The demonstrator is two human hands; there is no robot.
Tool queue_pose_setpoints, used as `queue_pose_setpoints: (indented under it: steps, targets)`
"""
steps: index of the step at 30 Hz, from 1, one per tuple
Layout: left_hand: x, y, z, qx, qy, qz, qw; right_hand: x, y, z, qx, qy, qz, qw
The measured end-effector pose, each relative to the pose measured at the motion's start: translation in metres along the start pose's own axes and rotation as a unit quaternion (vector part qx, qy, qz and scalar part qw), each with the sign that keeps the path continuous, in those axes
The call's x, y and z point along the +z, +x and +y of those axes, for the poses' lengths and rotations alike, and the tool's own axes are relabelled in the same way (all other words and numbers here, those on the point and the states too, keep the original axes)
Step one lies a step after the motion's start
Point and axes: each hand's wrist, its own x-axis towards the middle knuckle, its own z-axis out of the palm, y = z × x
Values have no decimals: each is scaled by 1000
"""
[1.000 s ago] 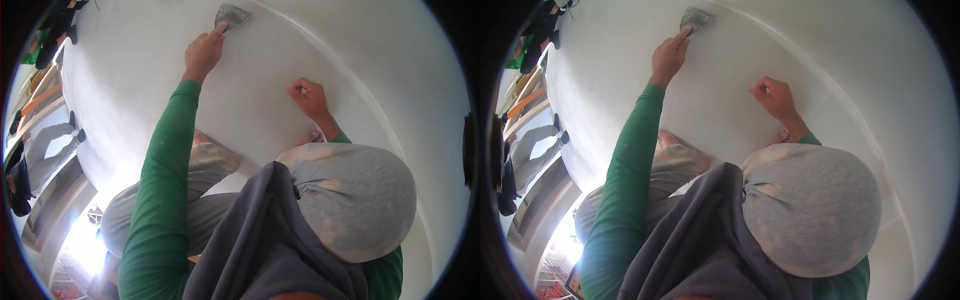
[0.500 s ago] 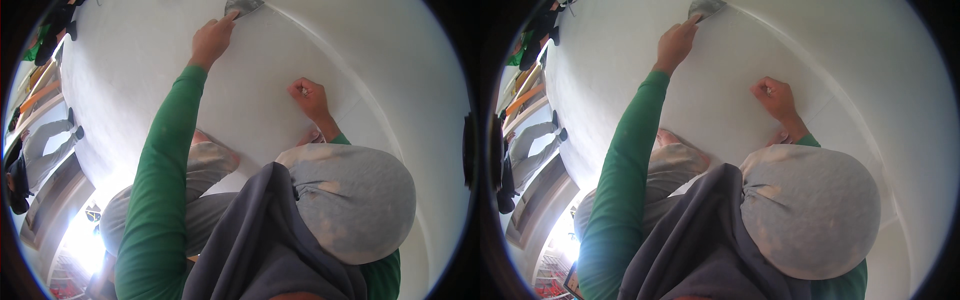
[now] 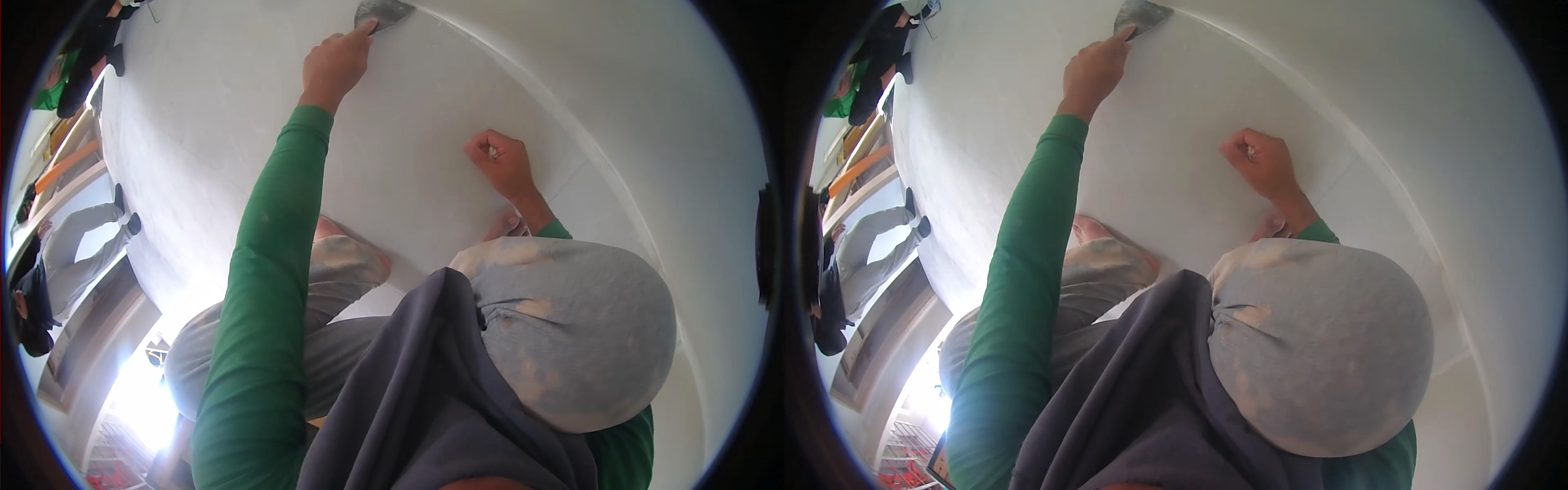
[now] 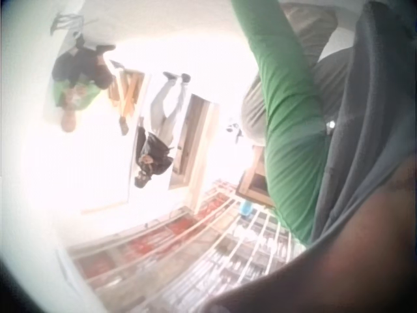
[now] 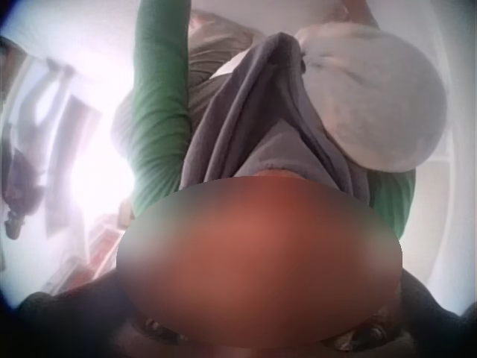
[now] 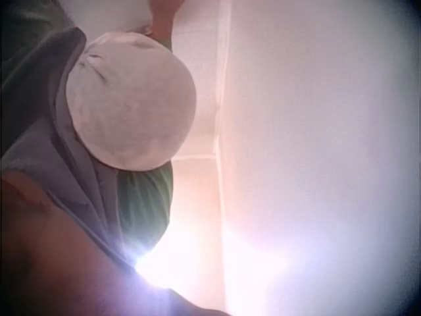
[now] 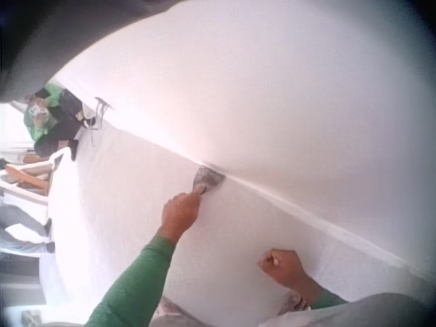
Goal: The person sits on the floor and applies a strip of white wallpaper to the wall using a putty knife to smooth it out. They carefully align the strip and press it against the surface to remove air bubbles.
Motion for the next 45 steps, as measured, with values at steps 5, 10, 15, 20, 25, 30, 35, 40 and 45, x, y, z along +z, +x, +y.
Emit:
queue_pose_setpoints:
  steps: [5,10,15,20,25,30,35,40,45]
  targets:
    - [8,-20,-16,41,-105,116,987,-3,3,-2,-12,25,4,1000]
    - [11,-28,-30,24,-78,58,995,-5,5,-5,-2,2,-12,1000]
    - [-11,12,-11,-9,-43,-16,999,-3,6,-13,0,-3,-5,1000]
    - [-21,3,-12,5,-116,16,993,-1,1,-5,-1,1,0,1000]
    - [-4,-33,-49,21,-105,14,994,-6,2,-3,-14,8,-19,1000]
    - [-12,4,-23,-9,-86,-1,996,-6,4,-15,17,19,-7,1000]
    - [-8,14,-22,18,-45,31,998,-4,8,-8,-23,-16,-2,1000]
    - [-11,-7,-32,19,-113,66,991,-7,7,-10,0,8,-4,1000]
    - [-13,-18,-34,7,-61,14,998,-5,3,-14,5,1,-16,1000]
